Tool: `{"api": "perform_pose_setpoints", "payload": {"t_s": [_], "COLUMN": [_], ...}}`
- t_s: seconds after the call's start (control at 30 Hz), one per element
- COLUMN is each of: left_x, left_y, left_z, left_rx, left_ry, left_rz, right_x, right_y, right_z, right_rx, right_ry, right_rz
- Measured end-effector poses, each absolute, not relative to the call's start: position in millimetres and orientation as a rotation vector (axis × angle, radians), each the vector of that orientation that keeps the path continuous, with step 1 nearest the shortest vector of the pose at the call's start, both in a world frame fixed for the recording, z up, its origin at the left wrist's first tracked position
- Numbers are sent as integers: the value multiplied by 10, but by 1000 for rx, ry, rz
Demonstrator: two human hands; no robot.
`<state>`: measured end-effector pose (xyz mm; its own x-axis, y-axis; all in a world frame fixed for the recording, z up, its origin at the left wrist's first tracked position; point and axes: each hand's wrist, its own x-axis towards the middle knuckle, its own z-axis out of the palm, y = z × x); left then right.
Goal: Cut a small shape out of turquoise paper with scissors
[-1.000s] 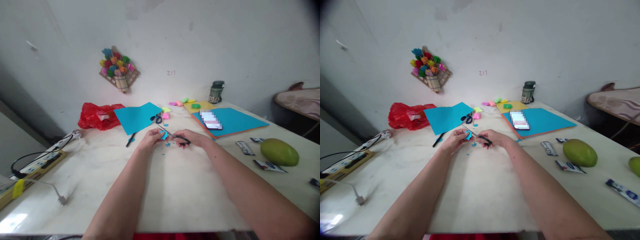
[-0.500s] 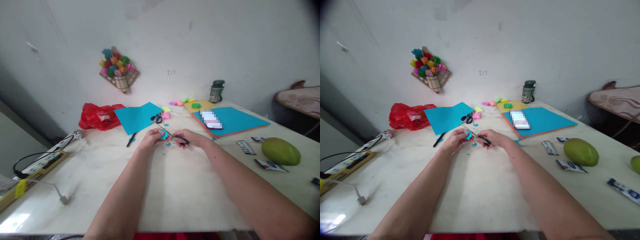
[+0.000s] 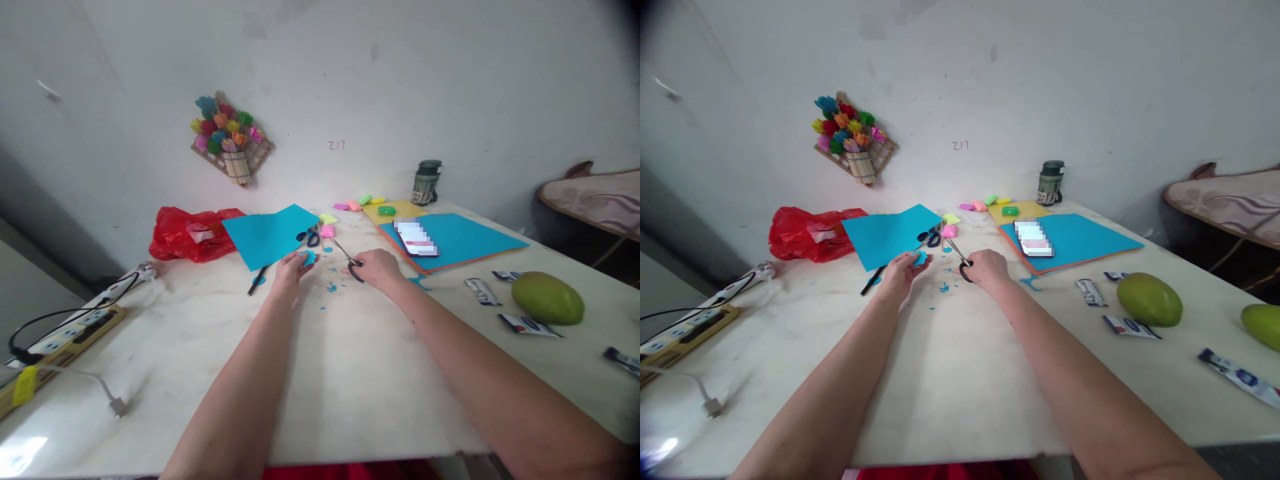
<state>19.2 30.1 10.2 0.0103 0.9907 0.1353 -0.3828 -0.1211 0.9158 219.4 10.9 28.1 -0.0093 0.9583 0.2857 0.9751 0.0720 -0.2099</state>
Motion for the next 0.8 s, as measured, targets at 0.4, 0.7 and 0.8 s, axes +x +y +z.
{"api": "perform_pose_setpoints", "payload": {"t_s": [0.4, 0.7, 0.8], "left_x": [871, 444, 205], "left_y": [291, 230, 167], "left_z": [-136, 49, 69], "left_rx": [1900, 1501, 1525], "left_ry": [1737, 1742, 1699], "left_rz": [877, 1208, 1297], "right_x": [2296, 2280, 2226], "right_y": [180, 186, 158], "right_z": [222, 197, 212], "right_rx": [-2069, -2054, -2045], "right_ry": [-1781, -1768, -1797], "right_rz": [30, 52, 32]}}
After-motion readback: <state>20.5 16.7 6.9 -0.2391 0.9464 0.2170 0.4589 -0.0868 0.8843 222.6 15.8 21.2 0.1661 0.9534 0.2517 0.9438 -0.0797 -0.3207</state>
